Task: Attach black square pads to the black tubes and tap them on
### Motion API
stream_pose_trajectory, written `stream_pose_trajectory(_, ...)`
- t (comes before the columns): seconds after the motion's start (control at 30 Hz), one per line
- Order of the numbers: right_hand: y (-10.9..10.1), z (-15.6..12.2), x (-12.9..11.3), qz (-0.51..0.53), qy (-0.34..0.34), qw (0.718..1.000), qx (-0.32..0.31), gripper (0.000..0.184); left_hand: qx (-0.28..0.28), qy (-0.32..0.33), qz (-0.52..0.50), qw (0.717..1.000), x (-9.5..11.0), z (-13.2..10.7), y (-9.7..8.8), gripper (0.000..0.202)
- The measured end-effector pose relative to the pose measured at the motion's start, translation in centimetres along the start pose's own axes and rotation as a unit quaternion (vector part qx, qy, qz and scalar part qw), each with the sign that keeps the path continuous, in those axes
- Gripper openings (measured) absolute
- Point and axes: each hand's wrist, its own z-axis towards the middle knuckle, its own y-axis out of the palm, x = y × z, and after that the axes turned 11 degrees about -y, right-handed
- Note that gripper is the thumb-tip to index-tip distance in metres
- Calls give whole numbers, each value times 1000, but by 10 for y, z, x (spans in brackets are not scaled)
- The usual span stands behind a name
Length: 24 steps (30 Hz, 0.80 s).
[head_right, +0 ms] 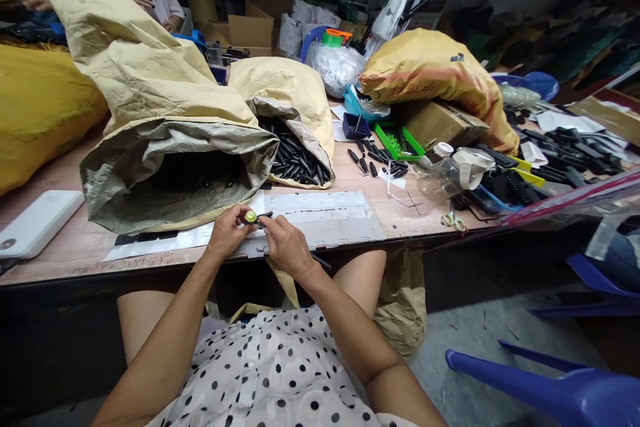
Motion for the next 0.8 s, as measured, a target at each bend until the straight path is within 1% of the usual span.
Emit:
stream_pose_trajectory(0.07, 0, 1, 4, -2, 11, 1000, 9, 38, 3, -10, -7, 1000, 0, 0, 1, 32)
stream_pose_trajectory(0.1, -1, 3, 7, -5, 19, 1000, 20, 38, 3, -7, -5, 1000, 0, 0, 1, 32)
stream_pose_trajectory(0.2, -5, 12, 22, -41, 53, 997, 42, 38, 1, 25, 17, 1000, 0, 0, 1, 19)
stream_pose_trajectory(0.3, -6, 22, 41, -105, 99, 989, 15, 36, -4, 43, 34, 998, 0, 0, 0, 9)
stream_pose_trajectory(0.4, -3, 26, 55, -167, 128, 977, -31, 35, -6, 47, 36, 998, 0, 0, 0, 11)
stream_pose_trajectory(0.47, 1, 25, 60, -197, 130, 971, -44, 34, -3, 52, 38, 998, -1, -1, 0, 13)
stream_pose_trajectory(0.57, 6, 21, 62, -221, 119, 967, -40, 33, 4, 60, 44, 997, -1, -2, 0, 17)
stream_pose_trajectory(0.7, 9, 18, 62, -230, 106, 967, -37, 33, 5, 62, 53, 997, -2, -3, -1, 21)
stream_pose_trajectory(0.8, 9, 19, 61, -232, 109, 966, -37, 33, 2, 61, 55, 997, -1, -3, -1, 22)
